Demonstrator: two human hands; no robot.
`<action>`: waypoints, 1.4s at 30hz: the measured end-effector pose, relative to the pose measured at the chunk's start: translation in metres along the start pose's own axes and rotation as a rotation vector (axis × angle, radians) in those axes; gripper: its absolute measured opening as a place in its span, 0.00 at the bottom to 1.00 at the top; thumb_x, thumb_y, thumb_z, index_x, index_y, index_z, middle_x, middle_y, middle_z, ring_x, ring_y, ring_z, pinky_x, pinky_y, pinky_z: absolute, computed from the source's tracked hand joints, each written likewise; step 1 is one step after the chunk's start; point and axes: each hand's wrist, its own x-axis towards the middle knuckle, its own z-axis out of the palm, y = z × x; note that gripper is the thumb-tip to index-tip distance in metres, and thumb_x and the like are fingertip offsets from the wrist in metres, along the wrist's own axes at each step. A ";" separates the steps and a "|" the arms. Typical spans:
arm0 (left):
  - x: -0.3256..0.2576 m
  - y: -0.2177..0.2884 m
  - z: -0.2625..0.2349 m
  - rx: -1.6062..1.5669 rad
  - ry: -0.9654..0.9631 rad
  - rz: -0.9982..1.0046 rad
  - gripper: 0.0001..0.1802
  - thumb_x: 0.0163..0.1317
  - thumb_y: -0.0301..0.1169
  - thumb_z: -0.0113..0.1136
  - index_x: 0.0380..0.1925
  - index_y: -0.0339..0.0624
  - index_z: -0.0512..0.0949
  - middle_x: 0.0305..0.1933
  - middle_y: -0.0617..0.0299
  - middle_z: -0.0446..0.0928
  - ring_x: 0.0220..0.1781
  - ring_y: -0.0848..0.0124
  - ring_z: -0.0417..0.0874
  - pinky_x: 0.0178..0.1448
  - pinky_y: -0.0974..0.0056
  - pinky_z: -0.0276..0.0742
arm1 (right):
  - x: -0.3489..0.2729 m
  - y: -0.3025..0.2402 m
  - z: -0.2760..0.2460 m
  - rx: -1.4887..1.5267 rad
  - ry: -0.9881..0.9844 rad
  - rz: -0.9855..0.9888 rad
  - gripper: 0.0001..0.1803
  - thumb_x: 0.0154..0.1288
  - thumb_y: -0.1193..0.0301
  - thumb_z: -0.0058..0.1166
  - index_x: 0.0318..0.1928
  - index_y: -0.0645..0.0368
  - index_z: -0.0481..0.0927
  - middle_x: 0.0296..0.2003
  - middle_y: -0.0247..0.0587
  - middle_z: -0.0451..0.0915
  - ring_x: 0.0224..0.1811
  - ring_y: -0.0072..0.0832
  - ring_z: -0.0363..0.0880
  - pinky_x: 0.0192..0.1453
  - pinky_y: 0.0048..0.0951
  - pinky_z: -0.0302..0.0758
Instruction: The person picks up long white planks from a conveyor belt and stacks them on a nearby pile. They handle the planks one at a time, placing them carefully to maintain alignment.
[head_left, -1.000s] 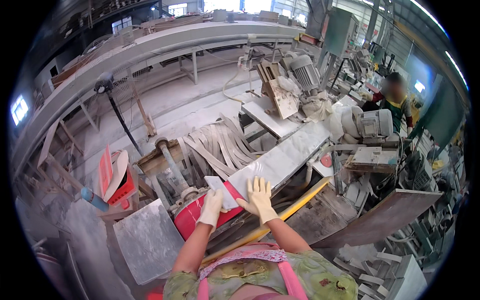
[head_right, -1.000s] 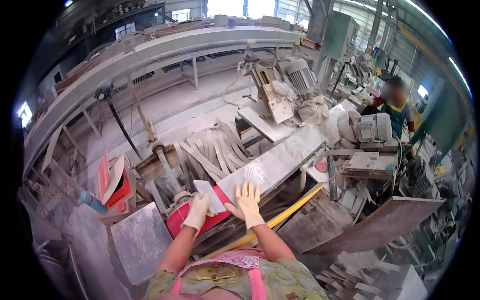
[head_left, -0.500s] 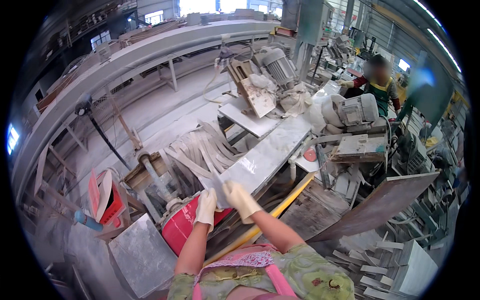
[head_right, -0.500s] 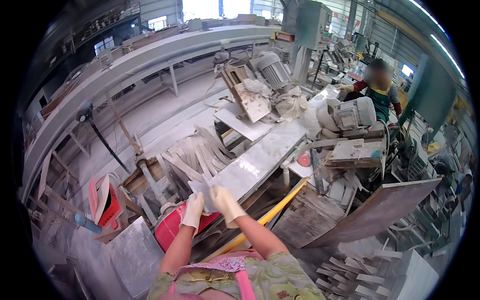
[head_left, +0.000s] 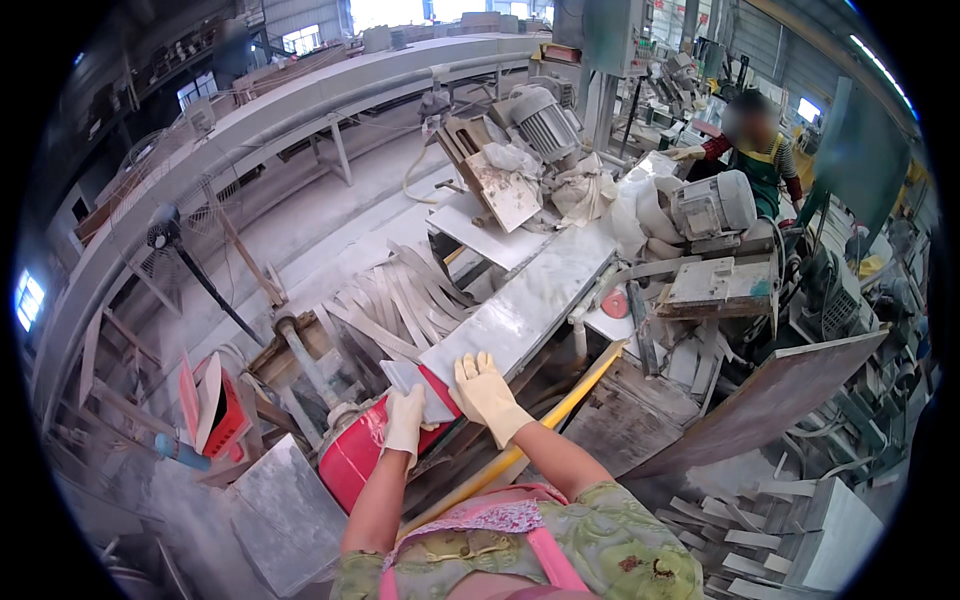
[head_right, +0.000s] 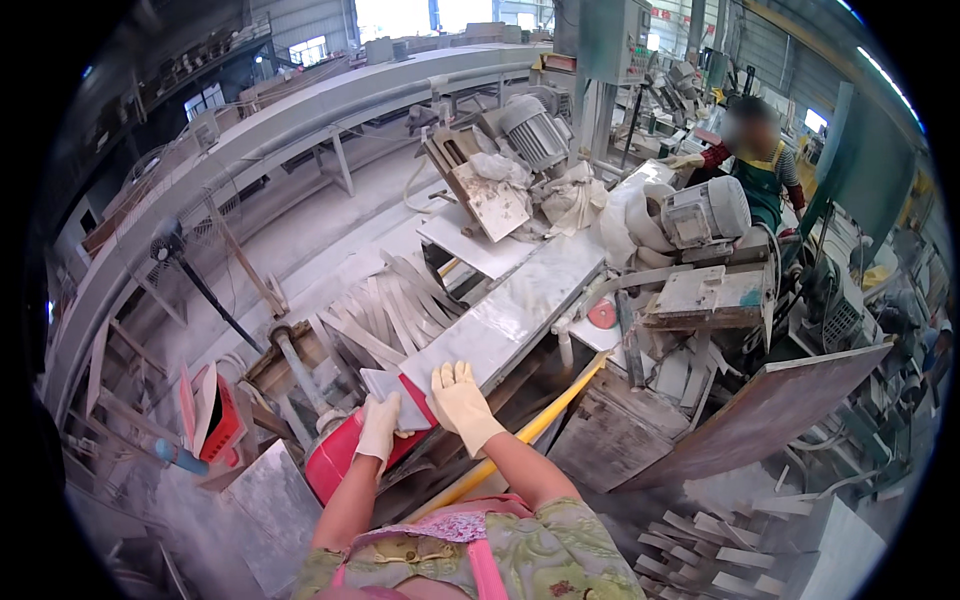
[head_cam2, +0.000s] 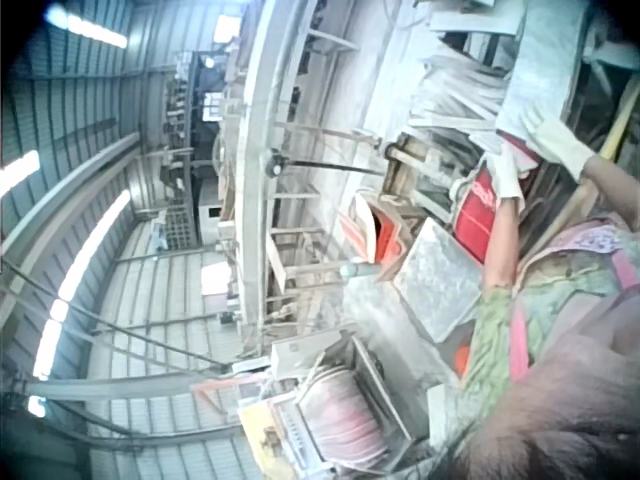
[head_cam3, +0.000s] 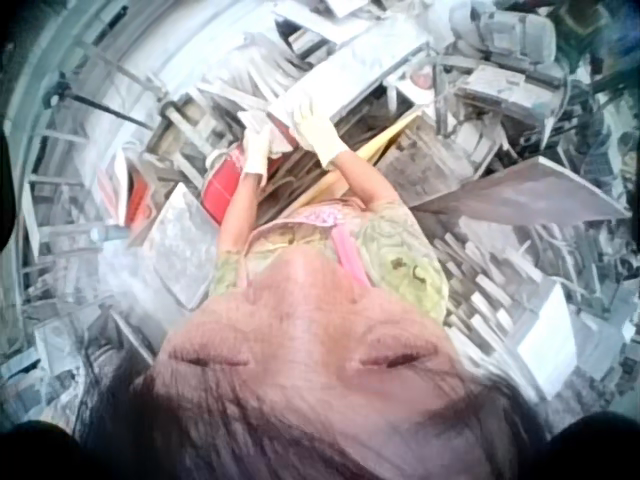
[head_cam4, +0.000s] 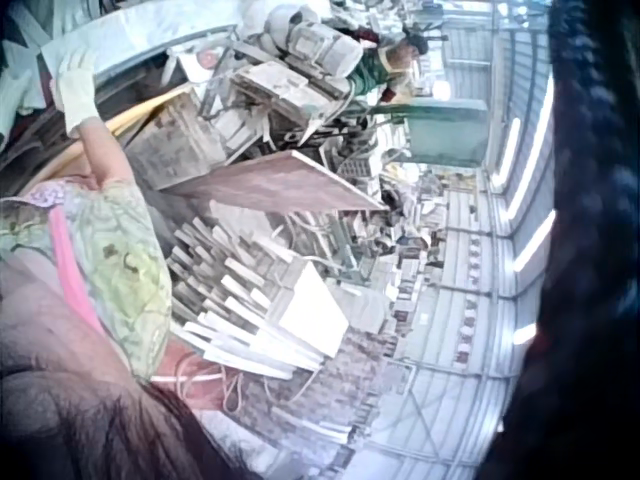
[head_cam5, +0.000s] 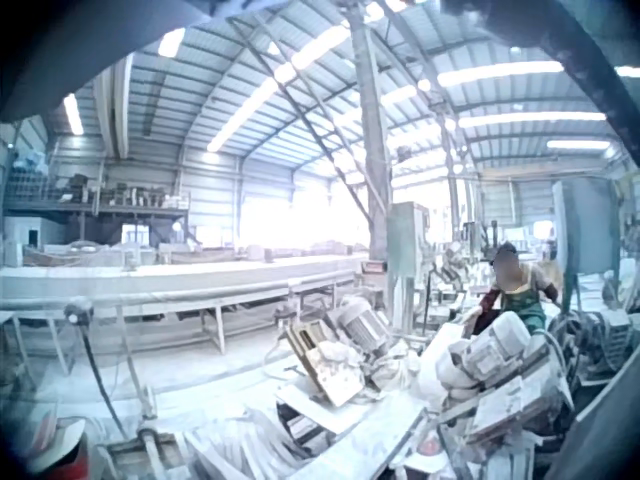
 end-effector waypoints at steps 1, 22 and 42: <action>0.000 0.000 0.002 -0.088 -0.046 0.097 0.22 0.65 0.35 0.54 0.49 0.26 0.68 0.29 0.44 0.80 0.17 0.56 0.81 0.15 0.60 0.77 | 0.006 0.004 -0.003 0.159 -0.037 0.008 0.30 0.73 0.54 0.49 0.64 0.65 0.72 0.62 0.64 0.74 0.66 0.57 0.72 0.71 0.50 0.67; 0.006 0.038 0.037 0.252 0.029 0.099 0.32 0.64 0.47 0.58 0.50 0.22 0.72 0.31 0.41 0.84 0.23 0.55 0.87 0.22 0.56 0.81 | 0.018 0.066 0.002 0.049 0.087 -0.048 0.33 0.74 0.54 0.49 0.70 0.64 0.69 0.62 0.63 0.75 0.65 0.59 0.73 0.71 0.50 0.66; 0.026 0.065 0.095 0.722 0.080 0.124 0.41 0.66 0.61 0.49 0.54 0.27 0.70 0.49 0.24 0.80 0.55 0.36 0.82 0.60 0.43 0.77 | 0.022 0.107 0.001 -0.085 0.270 0.063 0.37 0.72 0.50 0.52 0.73 0.58 0.68 0.69 0.60 0.69 0.70 0.63 0.65 0.78 0.57 0.54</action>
